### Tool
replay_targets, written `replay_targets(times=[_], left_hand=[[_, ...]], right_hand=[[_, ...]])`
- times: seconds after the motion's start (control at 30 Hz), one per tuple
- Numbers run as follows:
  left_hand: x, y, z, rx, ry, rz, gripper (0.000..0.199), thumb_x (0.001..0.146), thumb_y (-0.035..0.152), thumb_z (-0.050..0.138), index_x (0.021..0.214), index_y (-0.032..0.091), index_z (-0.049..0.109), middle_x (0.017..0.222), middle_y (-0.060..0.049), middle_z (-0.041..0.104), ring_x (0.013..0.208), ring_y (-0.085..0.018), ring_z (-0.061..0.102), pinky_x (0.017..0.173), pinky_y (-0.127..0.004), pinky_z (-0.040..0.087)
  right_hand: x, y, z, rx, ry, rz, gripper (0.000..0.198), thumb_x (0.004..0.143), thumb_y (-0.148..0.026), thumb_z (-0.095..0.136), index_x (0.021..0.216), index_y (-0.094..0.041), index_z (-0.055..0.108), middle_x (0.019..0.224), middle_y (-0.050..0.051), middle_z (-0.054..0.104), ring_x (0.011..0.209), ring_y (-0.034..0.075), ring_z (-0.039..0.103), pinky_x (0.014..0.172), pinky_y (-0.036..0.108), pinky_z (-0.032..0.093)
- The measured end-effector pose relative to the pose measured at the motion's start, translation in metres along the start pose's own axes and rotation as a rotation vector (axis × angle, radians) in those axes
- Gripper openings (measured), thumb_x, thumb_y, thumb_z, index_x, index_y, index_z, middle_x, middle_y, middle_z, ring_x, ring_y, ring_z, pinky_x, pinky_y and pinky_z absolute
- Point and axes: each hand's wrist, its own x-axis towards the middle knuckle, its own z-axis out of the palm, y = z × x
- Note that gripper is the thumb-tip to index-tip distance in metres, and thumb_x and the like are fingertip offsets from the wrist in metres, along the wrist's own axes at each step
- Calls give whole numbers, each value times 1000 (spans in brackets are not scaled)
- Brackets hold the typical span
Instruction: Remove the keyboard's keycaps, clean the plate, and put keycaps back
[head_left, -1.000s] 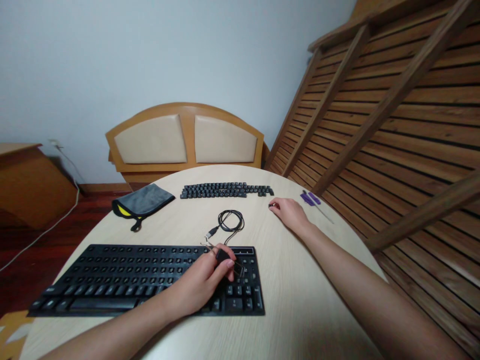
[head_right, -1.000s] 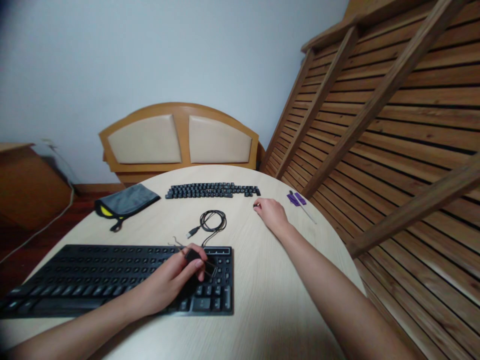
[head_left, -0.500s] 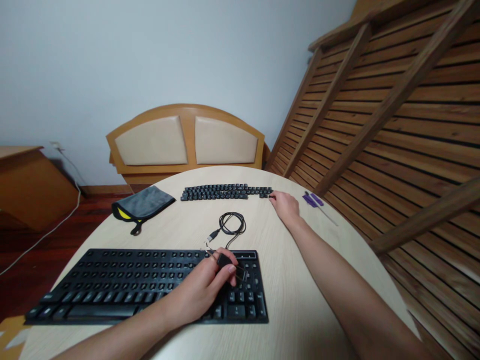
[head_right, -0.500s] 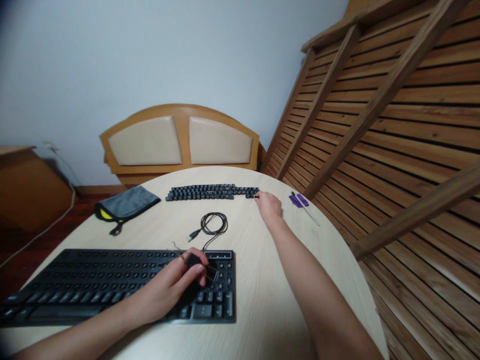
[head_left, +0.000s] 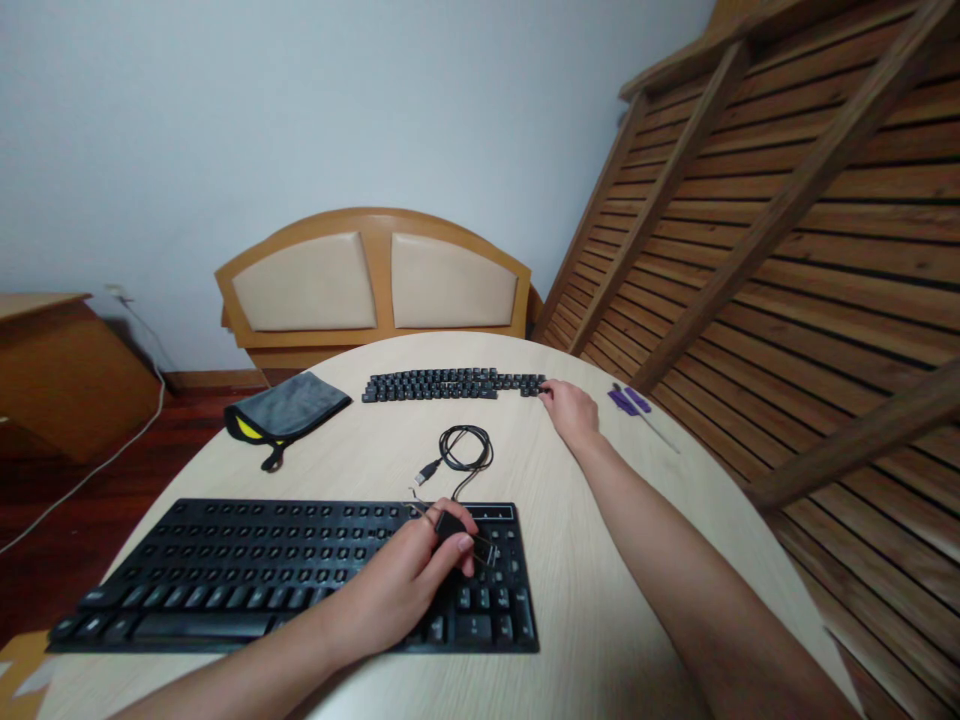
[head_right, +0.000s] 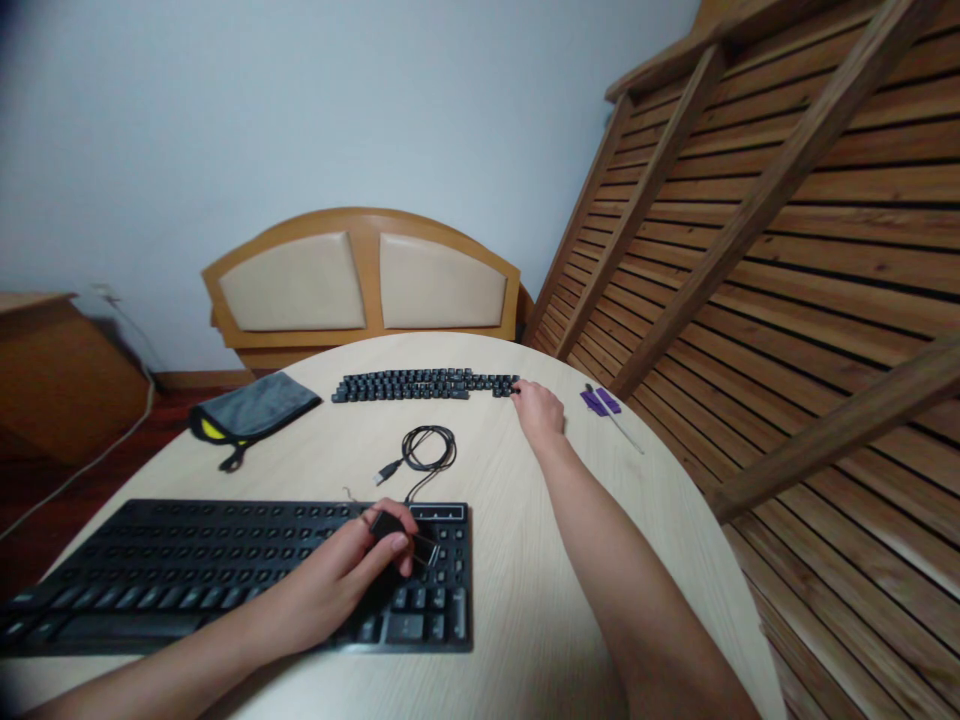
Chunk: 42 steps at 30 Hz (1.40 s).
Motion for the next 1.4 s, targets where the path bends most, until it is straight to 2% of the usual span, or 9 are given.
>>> replay_targets(times=[0.37,0.63,0.73,0.83,0.93,1.0,1.1,1.23,1.4], left_hand=[[1,0,0,-1,0,0,25,103,38,36,105,18,53,85,-4,64,83,-18,59,84,-36,47],[2,-2,-1,-45,14,21,25,104,38,36,106,19,51,82,-2,63,80,-18,58,83,-36,45],[3,-3,-1,-86,78,38,26,103,40,38,105,19,52,79,-1,61,78,-18,58,81,-35,45],[3,-1,-3,-134,178,58,28,103,44,40,104,19,52,77,0,61,77,-18,58,79,-34,44],[2,1,-6,-192,310,94,31,102,48,43,102,19,53,73,1,60,75,-17,58,77,-32,44],[2,3,-9,-236,407,118,33,100,51,47,101,19,53,71,2,59,72,-17,57,74,-30,44],[4,4,-16,-263,518,156,35,97,53,52,100,18,54,69,2,60,69,-16,57,71,-29,44],[5,2,-25,-225,593,187,33,96,51,55,98,18,56,68,2,60,68,-16,57,71,-28,45],[3,2,-26,-193,590,188,30,98,48,53,99,18,55,69,2,61,68,-16,58,72,-29,45]], right_hand=[[0,-4,-2,12,-17,15,28,97,-30,53,123,-26,65,118,7,72,103,24,67,79,32,48],[-19,-12,-32,-6,-109,20,36,90,-20,57,126,-15,54,97,14,74,88,29,69,72,35,48],[-46,-28,-54,21,-159,-96,26,87,-19,61,113,-17,61,101,12,73,92,27,68,75,33,48],[-88,-52,-78,89,-191,-261,15,93,-29,58,102,-20,65,106,9,72,100,24,65,80,32,48],[-132,-75,-98,345,-281,-615,16,94,-34,61,100,-20,67,104,7,70,105,23,62,91,36,47],[-155,-85,-106,467,-343,-813,25,90,-42,67,105,-21,68,113,8,69,117,24,57,103,41,42],[-175,-89,-109,534,-446,-999,46,84,-52,72,117,-21,67,133,9,61,136,27,43,117,44,28],[-181,-87,-102,545,-521,-1088,35,87,-47,70,110,-21,70,136,8,60,137,26,42,118,41,26],[-176,-80,-100,545,-511,-1041,29,84,-43,75,100,-20,71,134,8,61,128,24,51,114,40,33]])
